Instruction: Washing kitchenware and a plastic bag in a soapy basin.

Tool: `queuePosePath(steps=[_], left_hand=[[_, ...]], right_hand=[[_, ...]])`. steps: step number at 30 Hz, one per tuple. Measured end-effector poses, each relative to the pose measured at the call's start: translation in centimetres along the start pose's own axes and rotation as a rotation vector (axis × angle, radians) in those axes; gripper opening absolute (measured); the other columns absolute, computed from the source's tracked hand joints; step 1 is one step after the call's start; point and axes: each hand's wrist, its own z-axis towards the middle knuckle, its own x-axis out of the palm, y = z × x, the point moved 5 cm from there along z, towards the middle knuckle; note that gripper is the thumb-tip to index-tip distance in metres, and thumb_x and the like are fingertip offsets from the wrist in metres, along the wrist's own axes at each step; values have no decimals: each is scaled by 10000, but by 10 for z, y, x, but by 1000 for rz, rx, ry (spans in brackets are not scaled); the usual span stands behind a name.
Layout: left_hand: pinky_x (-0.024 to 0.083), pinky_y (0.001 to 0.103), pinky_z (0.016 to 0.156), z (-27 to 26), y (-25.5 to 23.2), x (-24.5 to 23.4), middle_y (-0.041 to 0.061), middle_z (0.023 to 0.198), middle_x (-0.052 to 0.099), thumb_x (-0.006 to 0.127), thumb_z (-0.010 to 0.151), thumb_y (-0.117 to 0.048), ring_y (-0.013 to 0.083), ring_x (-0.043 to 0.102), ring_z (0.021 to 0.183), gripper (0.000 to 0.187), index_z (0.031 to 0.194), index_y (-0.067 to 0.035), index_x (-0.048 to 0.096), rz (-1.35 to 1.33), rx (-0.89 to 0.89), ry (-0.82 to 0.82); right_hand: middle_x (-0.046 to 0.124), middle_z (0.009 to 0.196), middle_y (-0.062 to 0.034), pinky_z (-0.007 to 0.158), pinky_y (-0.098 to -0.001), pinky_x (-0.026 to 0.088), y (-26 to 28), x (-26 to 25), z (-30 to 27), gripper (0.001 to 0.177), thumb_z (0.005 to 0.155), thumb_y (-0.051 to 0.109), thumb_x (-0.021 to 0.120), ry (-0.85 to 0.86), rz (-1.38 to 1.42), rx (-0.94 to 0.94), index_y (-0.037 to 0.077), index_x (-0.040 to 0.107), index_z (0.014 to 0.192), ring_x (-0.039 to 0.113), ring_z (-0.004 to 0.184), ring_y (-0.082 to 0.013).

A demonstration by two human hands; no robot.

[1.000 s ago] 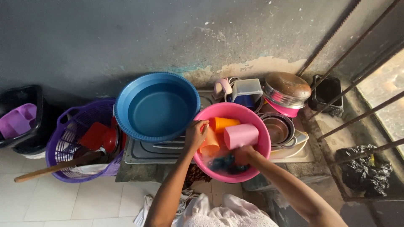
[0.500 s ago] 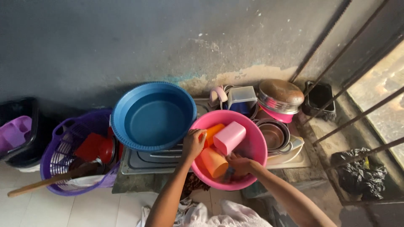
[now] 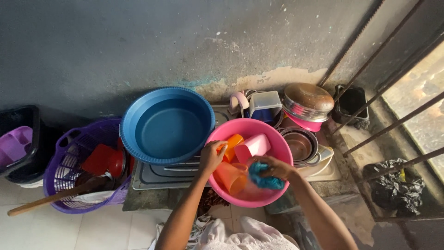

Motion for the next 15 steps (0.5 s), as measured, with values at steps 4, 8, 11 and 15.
queuePosePath(steps=[4,8,11,15], left_hand=[[604,353,861,-1,18,20,97,1112,770,674,974,-252,230,757,980,242,1146,-94,738,-104,-89,65],[595,351,891,-1,5,27,98,1126,773,680,968,-306,220,760,1014,289,1166,-100,727,-174,-107,198],[588,360,912,-5,-14,24,97,1134,768,692,960,-363,228,749,1036,335,1165,-101,722,-94,-77,333],[547,404,972,-22,-60,18,176,1227,669,766,845,-527,298,666,1146,665,1283,-57,597,314,-39,715]], right_hand=[[725,1134,-98,840,-336,617,65,-4,7,577,904,65,725,-161,504,49,74,582,1463,717,941,-185],[680,855,-29,594,-294,559,47,-15,28,323,961,199,680,-659,517,50,58,649,1250,661,699,-133],[585,687,-7,469,-288,454,64,-9,36,233,988,282,654,-807,529,111,63,655,1068,557,543,-124],[517,585,-2,413,-302,407,66,-13,38,473,1064,462,629,-999,599,230,60,574,821,491,448,-129]])
